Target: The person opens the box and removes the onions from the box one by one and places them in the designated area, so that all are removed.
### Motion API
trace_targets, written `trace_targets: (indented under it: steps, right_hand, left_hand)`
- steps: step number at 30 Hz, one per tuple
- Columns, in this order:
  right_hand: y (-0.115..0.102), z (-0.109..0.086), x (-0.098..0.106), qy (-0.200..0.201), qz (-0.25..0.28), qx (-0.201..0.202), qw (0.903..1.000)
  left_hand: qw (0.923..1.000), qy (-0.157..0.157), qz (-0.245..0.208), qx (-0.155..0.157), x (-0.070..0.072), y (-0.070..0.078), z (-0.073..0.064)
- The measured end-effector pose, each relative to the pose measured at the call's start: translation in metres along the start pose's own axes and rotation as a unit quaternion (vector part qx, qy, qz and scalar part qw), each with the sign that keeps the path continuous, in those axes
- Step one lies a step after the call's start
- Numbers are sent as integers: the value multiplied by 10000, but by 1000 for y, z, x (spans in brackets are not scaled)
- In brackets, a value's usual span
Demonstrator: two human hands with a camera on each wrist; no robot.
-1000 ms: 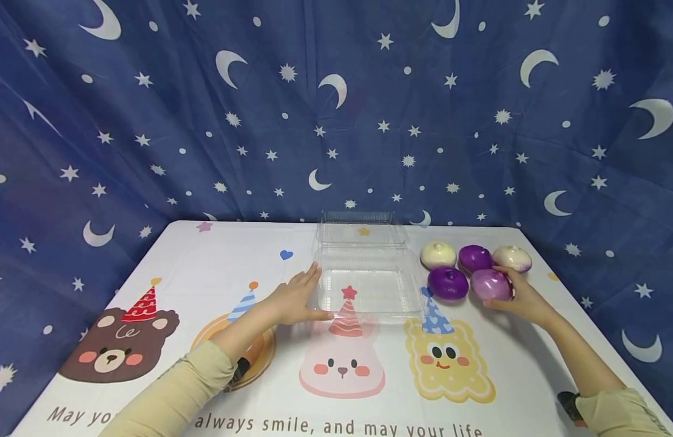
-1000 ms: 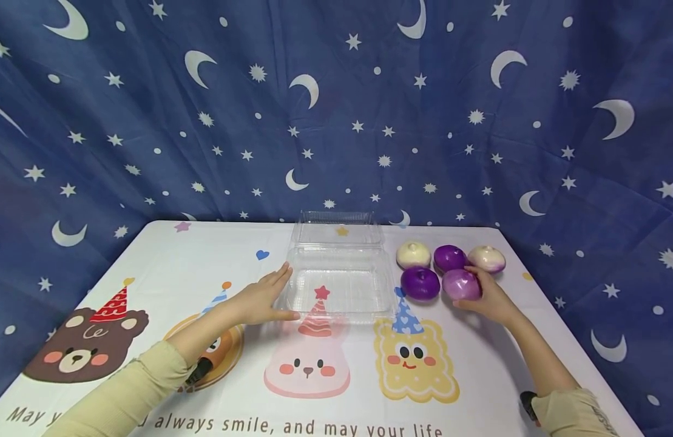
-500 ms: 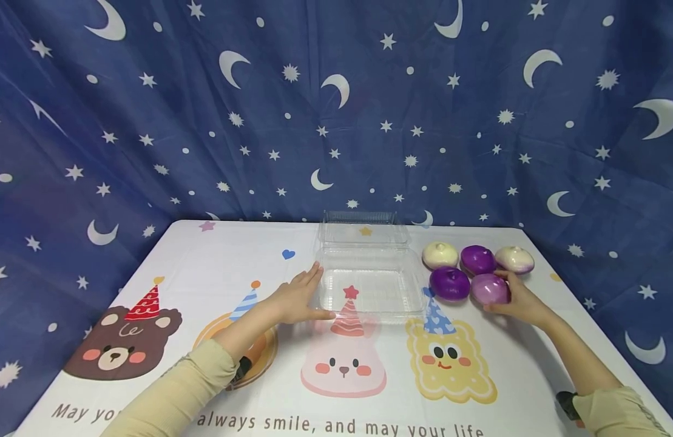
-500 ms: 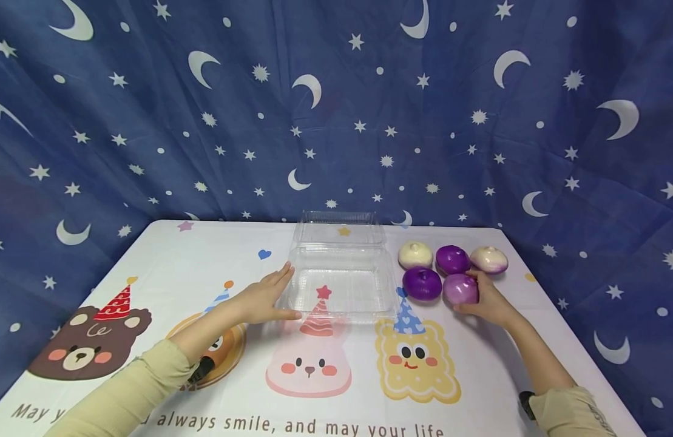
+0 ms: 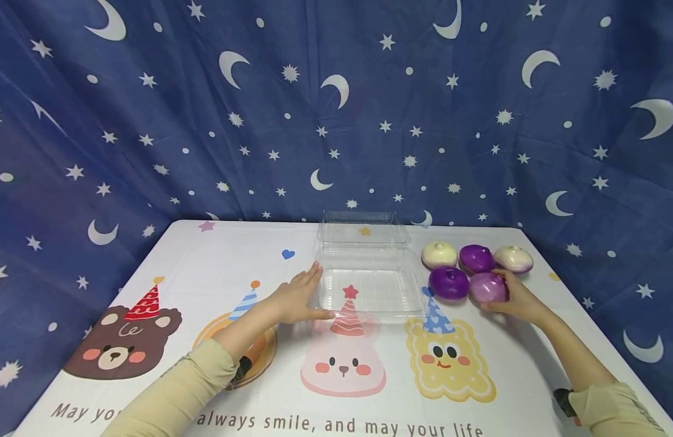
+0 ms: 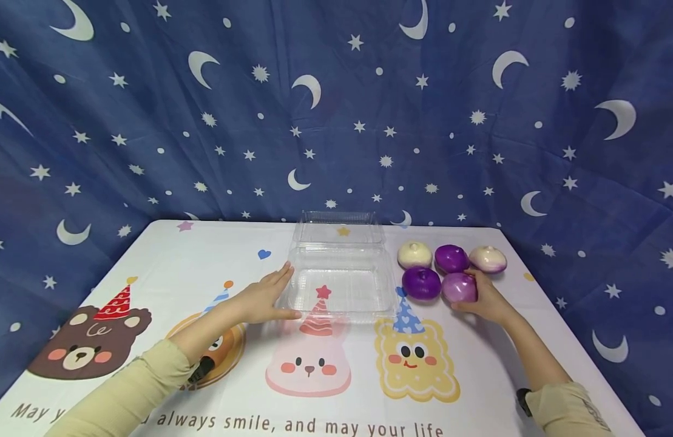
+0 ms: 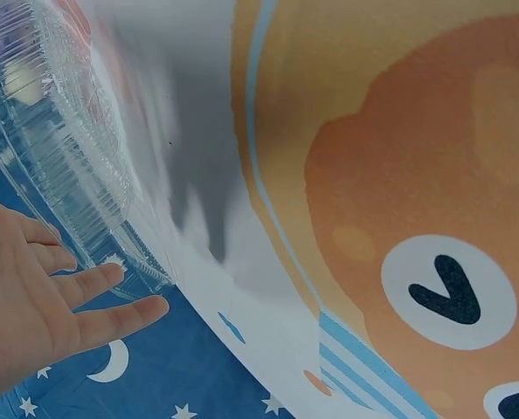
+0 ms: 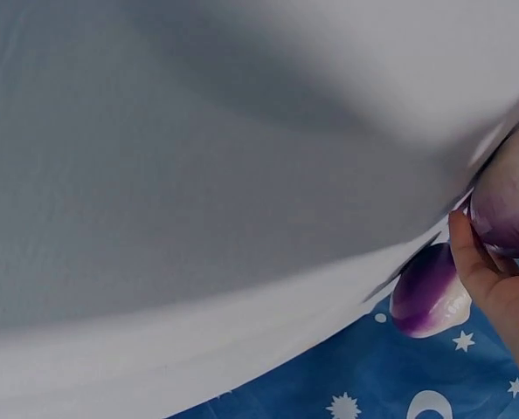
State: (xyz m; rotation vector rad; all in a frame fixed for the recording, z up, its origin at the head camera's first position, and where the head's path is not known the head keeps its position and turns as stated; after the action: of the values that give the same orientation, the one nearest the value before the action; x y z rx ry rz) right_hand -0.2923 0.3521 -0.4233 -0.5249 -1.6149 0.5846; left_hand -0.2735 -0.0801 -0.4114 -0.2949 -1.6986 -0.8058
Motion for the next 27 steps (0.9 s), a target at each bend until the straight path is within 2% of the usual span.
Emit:
trace_targets:
  steps: [7,14,27]
  right_hand:
    - [-1,-2,0,-52,-22,-2,10000]
    - [0,-1,1,-107,-88,-167,9998]
    - [-2,-5,6,96,-88,17,9999]
  left_hand:
    - [10000,-31,40,-20,0,1,0]
    - [10000,-26,59,-13,1,1,1]
    - [10000,-14,57,-40,2,1,2]
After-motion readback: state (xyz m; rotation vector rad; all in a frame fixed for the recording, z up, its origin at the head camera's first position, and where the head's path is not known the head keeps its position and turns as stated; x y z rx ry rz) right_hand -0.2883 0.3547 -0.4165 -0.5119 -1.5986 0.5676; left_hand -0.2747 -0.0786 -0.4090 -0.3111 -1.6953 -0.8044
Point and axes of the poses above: each hand's wrist, its own z-axis towards the middle knuckle, its own x-axis out of the back of the hand, y = z × x, the point moved 6 cm from there along z, towards the middle knuckle, and after that the axes turned 14 degrees about -x, right-handed, at the moved point
